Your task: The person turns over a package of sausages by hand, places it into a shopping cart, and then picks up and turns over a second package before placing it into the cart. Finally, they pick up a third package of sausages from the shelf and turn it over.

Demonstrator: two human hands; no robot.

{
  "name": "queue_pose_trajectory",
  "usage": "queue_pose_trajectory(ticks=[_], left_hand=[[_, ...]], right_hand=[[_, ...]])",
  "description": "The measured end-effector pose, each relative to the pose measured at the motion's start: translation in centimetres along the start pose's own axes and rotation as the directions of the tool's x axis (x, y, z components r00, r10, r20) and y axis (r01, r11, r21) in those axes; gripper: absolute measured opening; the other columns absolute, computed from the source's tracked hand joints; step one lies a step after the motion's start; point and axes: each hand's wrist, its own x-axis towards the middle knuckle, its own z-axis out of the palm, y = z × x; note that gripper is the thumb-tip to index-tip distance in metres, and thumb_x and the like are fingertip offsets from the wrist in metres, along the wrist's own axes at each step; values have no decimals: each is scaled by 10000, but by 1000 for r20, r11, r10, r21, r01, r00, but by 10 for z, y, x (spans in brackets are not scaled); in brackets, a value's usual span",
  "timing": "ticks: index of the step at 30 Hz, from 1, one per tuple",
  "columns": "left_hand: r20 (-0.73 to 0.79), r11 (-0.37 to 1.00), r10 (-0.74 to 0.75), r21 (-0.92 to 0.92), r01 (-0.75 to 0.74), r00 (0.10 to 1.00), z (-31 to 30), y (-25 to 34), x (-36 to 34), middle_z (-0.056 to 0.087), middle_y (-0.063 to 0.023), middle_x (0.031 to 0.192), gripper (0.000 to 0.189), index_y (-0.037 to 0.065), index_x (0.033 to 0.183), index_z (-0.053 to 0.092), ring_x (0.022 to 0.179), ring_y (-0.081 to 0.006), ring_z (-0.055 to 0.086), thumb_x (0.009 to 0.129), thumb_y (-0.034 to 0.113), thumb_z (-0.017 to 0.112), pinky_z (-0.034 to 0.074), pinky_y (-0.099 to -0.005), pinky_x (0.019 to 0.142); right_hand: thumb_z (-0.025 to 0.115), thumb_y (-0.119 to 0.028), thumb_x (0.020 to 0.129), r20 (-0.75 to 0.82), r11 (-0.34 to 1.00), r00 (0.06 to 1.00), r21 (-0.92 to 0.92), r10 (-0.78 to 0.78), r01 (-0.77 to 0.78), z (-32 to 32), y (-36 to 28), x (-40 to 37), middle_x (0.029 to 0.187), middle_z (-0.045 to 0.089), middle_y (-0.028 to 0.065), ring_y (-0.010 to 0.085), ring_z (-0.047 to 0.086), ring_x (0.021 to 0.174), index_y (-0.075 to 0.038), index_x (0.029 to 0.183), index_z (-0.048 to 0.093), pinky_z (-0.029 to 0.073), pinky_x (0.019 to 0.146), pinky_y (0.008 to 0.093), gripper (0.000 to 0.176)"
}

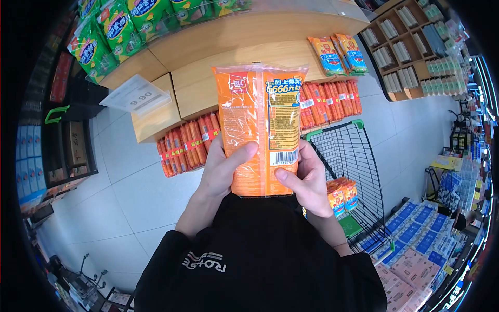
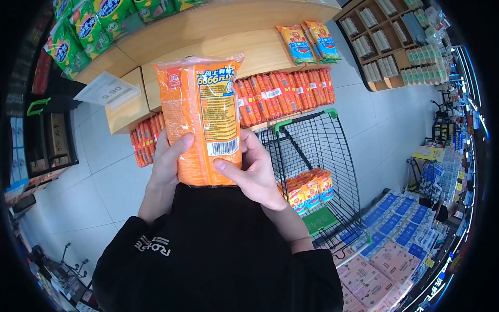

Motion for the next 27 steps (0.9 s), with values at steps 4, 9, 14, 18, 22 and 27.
queue_pose_trajectory(ticks=[4,9,14,18,22,27], left_hand=[[4,1000,-10,-18,10,1000,-2,-1,-3,550,-110,1091,428,-21,1176,407,960,-160,558,805,94,588,454,-310,831],[-13,999,-23,-27,23,1000,-3,-2,-7,543,-106,1098,427,-14,1185,400,966,-160,553,818,114,577,451,-308,833],[-14,999,-20,-50,20,1000,-4,-3,-10,533,-105,1112,423,-10,1198,390,977,-158,547,833,123,556,445,-304,838],[-22,999,-21,-50,20,1000,-6,-4,-13,525,-107,1124,418,-10,1210,384,993,-158,539,849,135,538,440,-300,844],[-16,997,-36,-75,34,999,-10,-4,-15,520,-108,1138,406,-11,1218,382,999,-158,539,877,175,503,440,-297,847],[-10,993,-25,-113,24,1000,-10,0,-17,523,-110,1146,392,-12,1217,387,1000,-156,544,898,202,468,445,-295,846]], right_hand=[[629,-7,767,-11,1000,1000,12,-2,2,3,1,-2,1017,555,52,100,510,964,-3,1081,435,396,859,260,369],[633,-9,764,-1,1000,1000,-1,6,-6,3,3,-5,1017,552,49,94,504,964,-3,1079,440,394,858,256,370],[637,-12,761,0,1000,1000,-18,-9,9,4,5,-7,1011,553,46,90,503,960,-1,1083,444,394,854,254,375],[638,-13,761,-11,1000,1000,-5,-2,1,6,7,-9,1012,554,46,90,504,957,0,1085,446,392,855,255,376],[637,-13,762,-14,1000,1000,-5,3,-3,8,8,-10,1010,558,47,89,506,953,-4,1075,449,392,854,255,365],[633,-8,764,7,1000,1000,5,11,-11,12,8,-9,1002,564,46,87,510,948,-7,1059,450,394,851,255,347]])
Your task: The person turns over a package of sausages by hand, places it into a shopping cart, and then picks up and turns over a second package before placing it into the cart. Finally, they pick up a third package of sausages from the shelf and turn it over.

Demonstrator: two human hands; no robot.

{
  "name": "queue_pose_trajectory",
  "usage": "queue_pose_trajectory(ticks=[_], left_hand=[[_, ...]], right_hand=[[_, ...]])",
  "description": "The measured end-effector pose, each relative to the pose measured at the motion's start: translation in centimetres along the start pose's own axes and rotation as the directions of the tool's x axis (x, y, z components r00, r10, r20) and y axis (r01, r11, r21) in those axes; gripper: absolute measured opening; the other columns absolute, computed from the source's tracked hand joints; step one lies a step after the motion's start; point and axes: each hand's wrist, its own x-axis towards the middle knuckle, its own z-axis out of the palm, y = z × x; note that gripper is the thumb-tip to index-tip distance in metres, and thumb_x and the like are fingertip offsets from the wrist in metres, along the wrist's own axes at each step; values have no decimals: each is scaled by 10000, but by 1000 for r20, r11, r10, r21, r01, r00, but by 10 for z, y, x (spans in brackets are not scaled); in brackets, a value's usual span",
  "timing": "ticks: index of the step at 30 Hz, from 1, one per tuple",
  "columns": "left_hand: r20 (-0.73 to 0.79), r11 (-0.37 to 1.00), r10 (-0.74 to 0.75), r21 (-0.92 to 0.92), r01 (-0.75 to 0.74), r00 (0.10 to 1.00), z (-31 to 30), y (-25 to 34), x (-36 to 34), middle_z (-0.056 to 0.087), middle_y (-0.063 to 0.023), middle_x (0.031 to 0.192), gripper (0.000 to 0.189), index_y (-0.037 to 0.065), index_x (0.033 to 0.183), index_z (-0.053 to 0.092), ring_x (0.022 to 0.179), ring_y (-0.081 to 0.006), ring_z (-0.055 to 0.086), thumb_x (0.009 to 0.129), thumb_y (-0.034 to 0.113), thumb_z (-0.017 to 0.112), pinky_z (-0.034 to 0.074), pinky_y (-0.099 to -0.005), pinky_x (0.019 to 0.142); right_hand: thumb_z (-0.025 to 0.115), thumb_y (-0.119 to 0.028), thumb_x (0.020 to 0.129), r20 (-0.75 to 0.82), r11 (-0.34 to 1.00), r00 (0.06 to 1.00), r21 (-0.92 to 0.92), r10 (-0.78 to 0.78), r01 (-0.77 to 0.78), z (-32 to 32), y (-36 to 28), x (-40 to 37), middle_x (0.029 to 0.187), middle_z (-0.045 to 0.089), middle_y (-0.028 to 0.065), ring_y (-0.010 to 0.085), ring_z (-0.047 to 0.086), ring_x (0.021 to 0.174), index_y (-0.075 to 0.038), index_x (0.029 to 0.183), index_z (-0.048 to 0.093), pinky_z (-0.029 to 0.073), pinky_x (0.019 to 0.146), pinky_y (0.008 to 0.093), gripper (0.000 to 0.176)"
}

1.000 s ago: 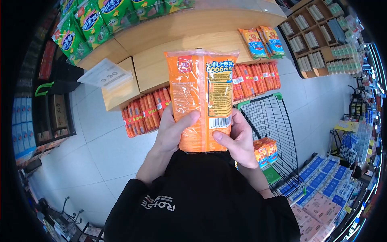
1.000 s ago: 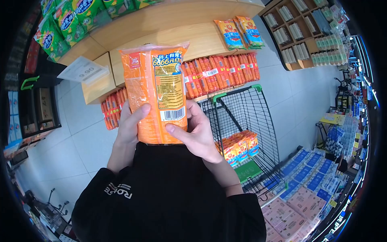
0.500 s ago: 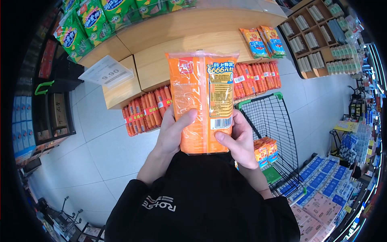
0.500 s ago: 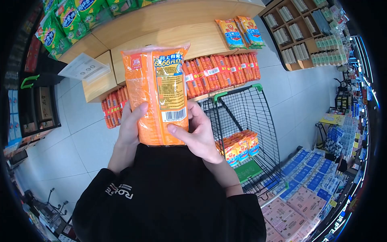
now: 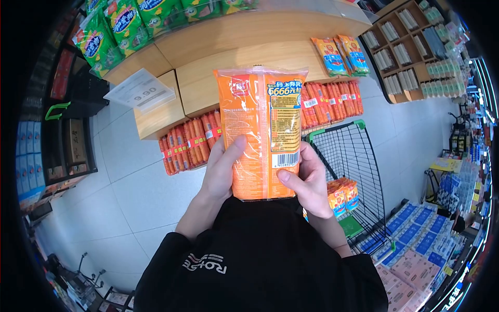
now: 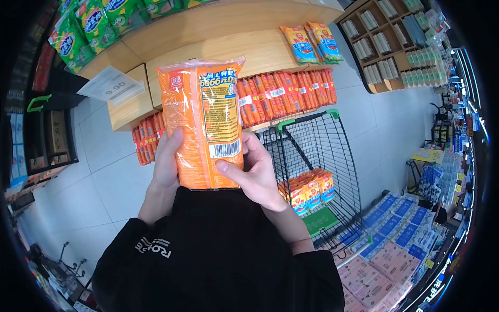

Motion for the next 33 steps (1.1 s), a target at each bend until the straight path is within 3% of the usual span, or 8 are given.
queue_pose_trajectory(ticks=[10,33], left_hand=[[-9,1000,26,1,-26,1000,-1,4,-1,532,-110,1132,373,-16,1201,399,991,-154,548,906,204,458,445,-294,843],[-42,999,17,-40,-19,999,-4,3,-3,510,-113,1157,412,-15,1237,355,1027,-171,527,896,195,451,423,-302,872]], right_hand=[[608,12,775,9,1000,1000,13,-4,4,6,-2,2,1053,561,68,105,509,998,15,1142,418,391,878,262,414],[593,15,782,35,1000,999,5,15,-15,6,-1,3,1053,559,66,102,507,1000,17,1141,419,393,875,261,399]])
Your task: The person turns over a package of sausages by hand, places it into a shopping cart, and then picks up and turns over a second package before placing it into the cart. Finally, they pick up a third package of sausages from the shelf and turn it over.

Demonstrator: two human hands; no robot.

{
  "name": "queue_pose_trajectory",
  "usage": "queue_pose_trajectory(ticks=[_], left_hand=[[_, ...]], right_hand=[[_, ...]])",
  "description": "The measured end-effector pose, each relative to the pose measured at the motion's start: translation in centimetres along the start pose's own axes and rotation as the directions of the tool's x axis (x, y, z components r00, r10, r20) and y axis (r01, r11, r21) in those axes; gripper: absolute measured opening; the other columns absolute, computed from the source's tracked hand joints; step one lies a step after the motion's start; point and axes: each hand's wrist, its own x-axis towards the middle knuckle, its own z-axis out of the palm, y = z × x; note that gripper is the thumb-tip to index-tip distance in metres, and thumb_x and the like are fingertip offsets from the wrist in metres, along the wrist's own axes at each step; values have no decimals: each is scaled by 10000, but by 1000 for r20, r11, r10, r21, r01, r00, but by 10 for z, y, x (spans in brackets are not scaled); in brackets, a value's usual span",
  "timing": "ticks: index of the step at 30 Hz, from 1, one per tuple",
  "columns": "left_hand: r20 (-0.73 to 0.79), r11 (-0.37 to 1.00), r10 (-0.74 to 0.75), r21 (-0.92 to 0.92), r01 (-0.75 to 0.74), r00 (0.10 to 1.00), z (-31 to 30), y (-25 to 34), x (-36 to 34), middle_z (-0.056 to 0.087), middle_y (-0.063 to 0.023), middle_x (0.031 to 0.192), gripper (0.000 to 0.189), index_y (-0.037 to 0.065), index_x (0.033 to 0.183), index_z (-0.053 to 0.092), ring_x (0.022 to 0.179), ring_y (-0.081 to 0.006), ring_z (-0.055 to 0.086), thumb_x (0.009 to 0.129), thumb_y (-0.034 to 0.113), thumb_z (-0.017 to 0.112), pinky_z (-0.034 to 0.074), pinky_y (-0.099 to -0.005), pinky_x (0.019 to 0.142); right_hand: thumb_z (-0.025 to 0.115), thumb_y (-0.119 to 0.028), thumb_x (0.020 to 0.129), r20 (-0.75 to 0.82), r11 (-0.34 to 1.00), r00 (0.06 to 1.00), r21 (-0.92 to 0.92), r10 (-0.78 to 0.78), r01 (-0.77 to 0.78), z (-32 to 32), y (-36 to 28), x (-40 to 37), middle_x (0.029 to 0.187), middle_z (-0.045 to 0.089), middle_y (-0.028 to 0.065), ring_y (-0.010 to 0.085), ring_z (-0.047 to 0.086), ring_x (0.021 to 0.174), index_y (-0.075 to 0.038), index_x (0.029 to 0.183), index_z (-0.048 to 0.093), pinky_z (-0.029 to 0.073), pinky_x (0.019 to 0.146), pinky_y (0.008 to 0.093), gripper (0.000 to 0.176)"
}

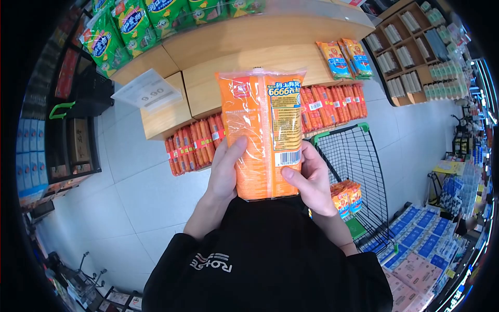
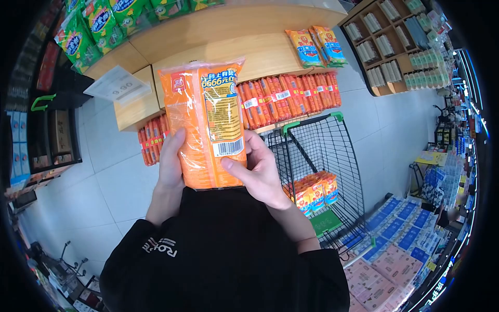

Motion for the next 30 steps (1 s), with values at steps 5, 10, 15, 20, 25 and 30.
queue_pose_trajectory(ticks=[5,10,15,20,25,30], left_hand=[[7,1000,-16,8,16,1000,2,-4,2,502,-113,1168,412,-18,1244,348,1033,-171,523,900,188,442,419,-305,881],[13,999,-28,26,28,1000,8,-8,4,496,-114,1176,418,-19,1254,334,1034,-169,522,903,183,437,419,-308,883],[3,996,-53,70,52,999,11,-10,6,497,-117,1174,413,-20,1252,335,1029,-168,525,906,183,433,424,-304,876],[27,996,-65,63,63,998,14,-12,10,506,-115,1163,399,-18,1240,353,1025,-164,526,907,185,434,427,-301,872],[46,996,-67,62,64,997,17,-11,13,508,-113,1162,390,-17,1234,360,1022,-162,528,911,189,433,427,-301,873],[54,996,-64,72,60,997,17,-10,15,515,-109,1153,380,-18,1224,369,1010,-156,535,915,192,434,433,-297,865]], right_hand=[[587,23,784,-6,1000,1000,-2,0,0,-3,-3,-2,1052,559,62,100,508,998,11,1130,424,393,873,258,382],[588,17,788,-37,1000,999,22,-4,5,-8,-4,-6,1037,563,52,92,509,982,2,1113,435,395,864,253,359],[596,2,791,-56,1000,998,30,5,-3,-14,-3,-8,1025,565,48,89,512,968,0,1109,444,399,853,250,353],[600,-6,792,-67,999,998,38,-7,9,-17,-4,-9,1017,566,44,87,515,958,-1,1111,444,402,846,249,355],[601,-9,792,-74,998,997,55,0,4,-19,-3,-9,1007,566,38,85,518,945,-5,1123,443,403,842,245,366],[597,-13,797,-76,999,997,40,-1,4,-21,-1,-7,999,566,38,85,520,937,0,1147,430,410,835,245,388]])
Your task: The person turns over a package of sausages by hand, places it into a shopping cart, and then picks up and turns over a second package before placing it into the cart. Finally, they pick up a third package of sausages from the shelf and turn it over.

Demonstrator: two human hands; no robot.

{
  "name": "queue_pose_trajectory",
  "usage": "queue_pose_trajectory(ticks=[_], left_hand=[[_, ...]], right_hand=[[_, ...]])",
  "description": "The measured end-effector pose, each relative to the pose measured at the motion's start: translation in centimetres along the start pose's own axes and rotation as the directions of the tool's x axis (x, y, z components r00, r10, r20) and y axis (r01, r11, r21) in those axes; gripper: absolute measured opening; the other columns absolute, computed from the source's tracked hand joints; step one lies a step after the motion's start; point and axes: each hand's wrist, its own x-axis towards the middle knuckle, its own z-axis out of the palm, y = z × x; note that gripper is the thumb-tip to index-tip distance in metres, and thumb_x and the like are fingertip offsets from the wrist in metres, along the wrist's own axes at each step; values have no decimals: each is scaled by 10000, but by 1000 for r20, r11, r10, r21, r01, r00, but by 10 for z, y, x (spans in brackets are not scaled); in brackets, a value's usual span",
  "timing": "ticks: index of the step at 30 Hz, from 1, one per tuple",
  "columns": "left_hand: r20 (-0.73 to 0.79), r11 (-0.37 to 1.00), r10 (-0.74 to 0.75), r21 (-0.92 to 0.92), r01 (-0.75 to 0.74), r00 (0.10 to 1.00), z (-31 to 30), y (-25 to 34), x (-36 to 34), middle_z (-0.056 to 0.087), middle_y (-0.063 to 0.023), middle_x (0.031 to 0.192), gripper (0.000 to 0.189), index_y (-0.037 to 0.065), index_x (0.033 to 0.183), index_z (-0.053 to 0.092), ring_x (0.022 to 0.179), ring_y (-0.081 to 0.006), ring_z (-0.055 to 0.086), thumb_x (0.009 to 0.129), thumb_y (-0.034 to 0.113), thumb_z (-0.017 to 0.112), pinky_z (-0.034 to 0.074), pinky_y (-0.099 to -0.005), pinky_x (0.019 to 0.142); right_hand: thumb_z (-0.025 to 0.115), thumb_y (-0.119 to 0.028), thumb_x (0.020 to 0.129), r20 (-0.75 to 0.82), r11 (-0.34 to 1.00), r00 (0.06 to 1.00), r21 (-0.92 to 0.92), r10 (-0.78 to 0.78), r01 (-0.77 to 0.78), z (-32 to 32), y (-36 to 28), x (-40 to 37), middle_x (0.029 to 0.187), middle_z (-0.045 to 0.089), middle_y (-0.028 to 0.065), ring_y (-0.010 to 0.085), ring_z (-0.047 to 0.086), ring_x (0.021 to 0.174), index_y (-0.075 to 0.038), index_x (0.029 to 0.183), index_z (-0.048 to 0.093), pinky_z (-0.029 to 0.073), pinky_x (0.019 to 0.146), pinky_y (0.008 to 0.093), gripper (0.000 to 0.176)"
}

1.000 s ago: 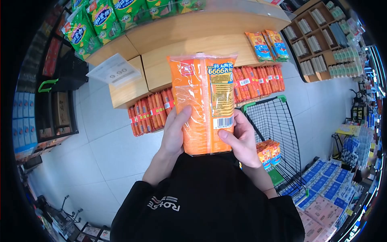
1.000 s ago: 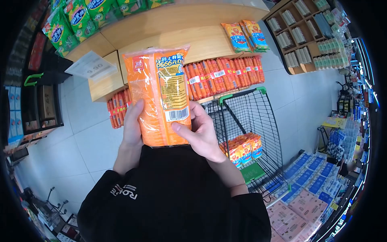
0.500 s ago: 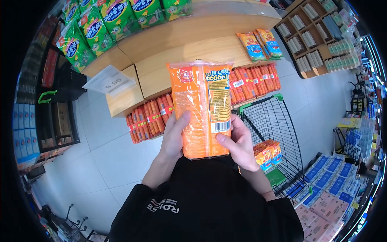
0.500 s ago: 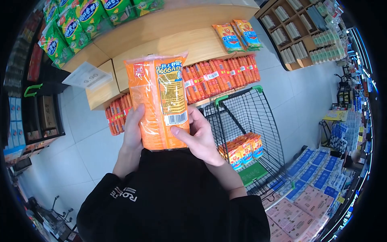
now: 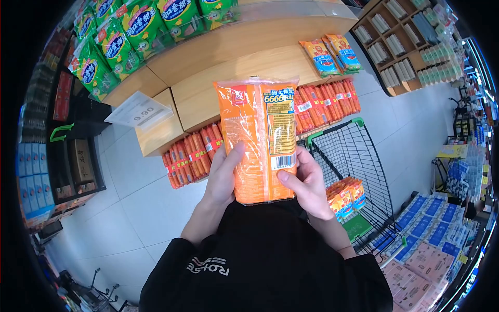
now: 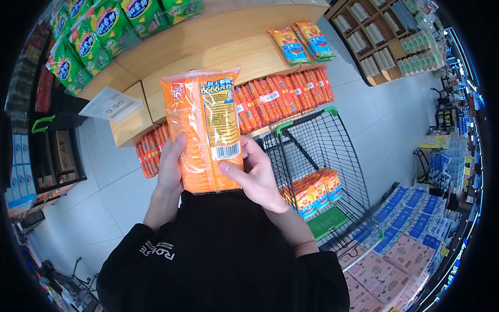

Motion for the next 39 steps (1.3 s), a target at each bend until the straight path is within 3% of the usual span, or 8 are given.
queue_pose_trajectory(ticks=[13,19,25,33,39], left_hand=[[-46,996,50,70,-46,998,-6,4,3,536,-106,1122,358,-16,1193,397,974,-141,553,903,180,475,454,-283,831],[-119,995,61,80,-51,991,-6,6,5,542,-106,1112,352,-16,1186,407,961,-140,559,905,186,470,461,-283,818],[-152,998,47,45,-41,987,-9,8,7,552,-114,1096,366,-26,1174,420,945,-155,571,913,229,447,468,-285,807],[-145,998,15,-56,-23,989,-15,6,11,522,-146,1155,413,-11,1224,376,1003,-219,558,931,279,351,458,-353,860],[-143,994,13,-103,-28,990,-13,7,11,546,-141,1112,385,-30,1179,415,974,-189,570,928,260,381,468,-316,832]], right_hand=[[587,-28,811,19,999,999,-31,36,-35,2,6,11,1014,568,51,91,522,955,14,1183,405,418,831,242,416],[656,-9,745,70,999,997,-36,-6,9,10,5,15,1142,507,76,129,475,1067,16,1254,340,383,922,279,600],[705,-12,690,145,998,987,12,64,-66,13,-1,18,1277,408,98,156,388,1182,36,1331,215,318,992,305,808],[628,59,733,150,996,988,77,37,-49,18,1,16,1254,425,86,143,412,1157,9,1352,178,343,971,298,767],[595,81,744,140,998,989,38,47,-53,18,3,15,1285,395,91,146,395,1175,9,1356,165,331,981,295,750]])
